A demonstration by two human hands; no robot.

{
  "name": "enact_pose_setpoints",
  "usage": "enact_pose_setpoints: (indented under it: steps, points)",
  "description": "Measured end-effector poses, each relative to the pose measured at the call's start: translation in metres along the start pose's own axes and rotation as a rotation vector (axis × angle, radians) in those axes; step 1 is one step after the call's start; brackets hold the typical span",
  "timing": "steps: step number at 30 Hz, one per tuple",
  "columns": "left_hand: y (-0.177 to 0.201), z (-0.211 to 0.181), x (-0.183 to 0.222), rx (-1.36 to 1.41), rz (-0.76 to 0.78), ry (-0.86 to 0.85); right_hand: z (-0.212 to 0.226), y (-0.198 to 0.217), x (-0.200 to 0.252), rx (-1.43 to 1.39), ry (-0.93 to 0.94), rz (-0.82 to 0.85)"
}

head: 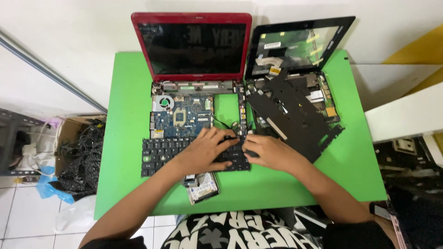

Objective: Disassembling a laptop to remove the hard drive and adjust internal components like the keyboard and cables.

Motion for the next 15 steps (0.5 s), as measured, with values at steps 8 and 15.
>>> enact_pose_setpoints:
  steps: [8,15]
  points:
    - [0.012,-0.005,-0.003,0.013,-0.037,-0.014,-0.005,0.0,-0.003,-0.118,-0.027,0.01]
    - [0.011,-0.003,-0.003,0.042,0.001,0.013,-0.008,-0.04,0.006,-0.206,0.054,0.115]
Point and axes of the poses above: each hand's wrist, its own x-axis away from the middle knuckle, its own y-axis out of the back of the hand, z = x × y, the point moved 8 cm from there along -x, towards the middle knuckle, and after that the axes turned 4 degrees about -z, right-handed, at the moved point
